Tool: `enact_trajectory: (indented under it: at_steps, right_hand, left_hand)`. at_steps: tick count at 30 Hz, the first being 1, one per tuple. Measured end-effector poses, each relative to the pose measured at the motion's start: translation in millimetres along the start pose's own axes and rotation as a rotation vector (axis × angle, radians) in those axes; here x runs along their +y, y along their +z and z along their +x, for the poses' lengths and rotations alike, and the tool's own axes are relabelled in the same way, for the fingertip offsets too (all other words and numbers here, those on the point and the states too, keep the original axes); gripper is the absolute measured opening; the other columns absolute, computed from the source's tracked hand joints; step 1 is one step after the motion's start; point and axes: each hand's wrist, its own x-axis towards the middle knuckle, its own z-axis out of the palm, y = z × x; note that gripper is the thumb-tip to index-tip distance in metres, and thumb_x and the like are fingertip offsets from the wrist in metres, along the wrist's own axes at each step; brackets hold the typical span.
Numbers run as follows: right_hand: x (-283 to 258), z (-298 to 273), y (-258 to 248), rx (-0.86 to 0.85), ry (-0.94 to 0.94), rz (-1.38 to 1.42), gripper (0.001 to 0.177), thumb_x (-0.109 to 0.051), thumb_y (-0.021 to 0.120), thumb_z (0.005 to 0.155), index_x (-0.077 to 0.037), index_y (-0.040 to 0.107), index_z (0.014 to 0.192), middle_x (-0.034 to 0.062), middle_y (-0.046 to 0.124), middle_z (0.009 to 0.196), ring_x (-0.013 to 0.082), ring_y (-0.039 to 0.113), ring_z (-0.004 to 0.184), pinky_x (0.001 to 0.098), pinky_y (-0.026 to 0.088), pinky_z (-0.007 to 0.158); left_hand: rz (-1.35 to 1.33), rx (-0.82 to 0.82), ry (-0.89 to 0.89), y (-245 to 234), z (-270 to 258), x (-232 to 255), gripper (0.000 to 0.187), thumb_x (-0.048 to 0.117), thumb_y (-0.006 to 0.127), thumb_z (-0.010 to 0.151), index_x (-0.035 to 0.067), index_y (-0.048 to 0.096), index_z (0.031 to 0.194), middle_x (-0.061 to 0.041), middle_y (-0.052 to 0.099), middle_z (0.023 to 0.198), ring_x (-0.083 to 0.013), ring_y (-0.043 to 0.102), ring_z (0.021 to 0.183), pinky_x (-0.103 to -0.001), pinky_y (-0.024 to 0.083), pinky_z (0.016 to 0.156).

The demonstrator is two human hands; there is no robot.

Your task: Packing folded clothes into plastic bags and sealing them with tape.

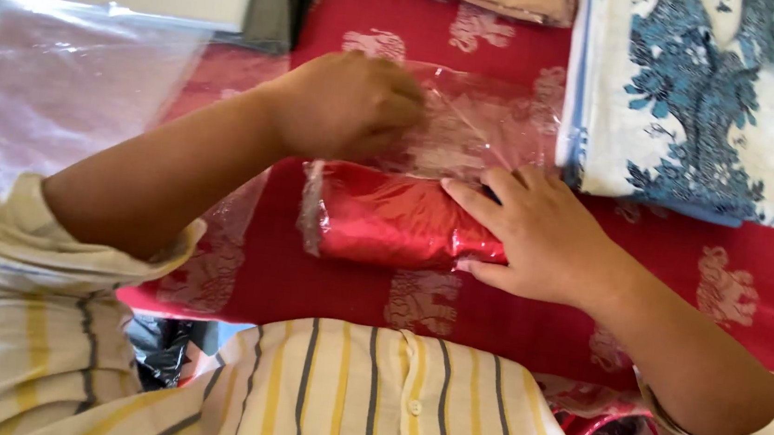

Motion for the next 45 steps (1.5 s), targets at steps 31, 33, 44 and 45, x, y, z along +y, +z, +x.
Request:
enact_trajectory:
  at_steps: [31, 33, 44, 45]
  right_hand:
    - [-65.1, 89.7, 2.9, 0.318, -0.146, -0.075, 0.117, -0.092, 0.067, 0.072, -0.005, 0.05, 0.148, 0.007, 0.059, 0.113, 0.028, 0.058, 0.096, 0.0419, 0.052, 0.08]
    - [-56.1, 76.1, -14.2, 0.164, -0.099, 0.039, 0.126, -0.094, 0.064, 0.075, -0.002, 0.036, 0.157, 0.018, 0.053, 0.137, 0.0343, 0.054, 0.116, 0.0489, 0.044, 0.102]
    - [-3.6, 10.2, 0.8, 0.144, 0.065, -0.055, 0.106, -0.085, 0.066, 0.075, -0.016, 0.047, 0.153, 0.0144, 0.054, 0.134, 0.0408, 0.053, 0.122, 0.0538, 0.054, 0.09]
    - [-3.7, 8.9, 3.9, 0.146, 0.043, -0.039, 0.1, -0.082, 0.065, 0.079, -0.015, 0.048, 0.151, 0.0158, 0.054, 0.137, 0.0443, 0.052, 0.125, 0.0557, 0.054, 0.091]
  left_hand:
    - [0.433, -0.251, -0.277, 11.5, -16.6, -62.5, 0.044, 0.043, 0.067, 0.085, 0.025, 0.075, 0.124, 0.001, 0.073, 0.125, -0.027, 0.067, 0.112, -0.051, 0.057, 0.076]
    - [0.271, -0.166, -0.195, 4.4, 9.1, -45.3, 0.027, 0.031, 0.066, 0.098, 0.02, 0.076, 0.121, -0.007, 0.075, 0.121, -0.0299, 0.066, 0.111, -0.051, 0.056, 0.078]
    - [-0.11, -0.372, 0.01, 76.3, 58.4, -51.2, 0.059, 0.042, 0.039, 0.106, 0.018, 0.034, 0.16, -0.011, 0.027, 0.168, -0.0353, 0.019, 0.155, -0.061, 0.013, 0.121]
    - [-0.085, -0.406, -0.034, 75.9, 58.6, -50.6, 0.064, 0.051, 0.029, 0.108, 0.02, 0.026, 0.164, -0.005, 0.019, 0.172, -0.0311, 0.012, 0.158, -0.06, 0.007, 0.123]
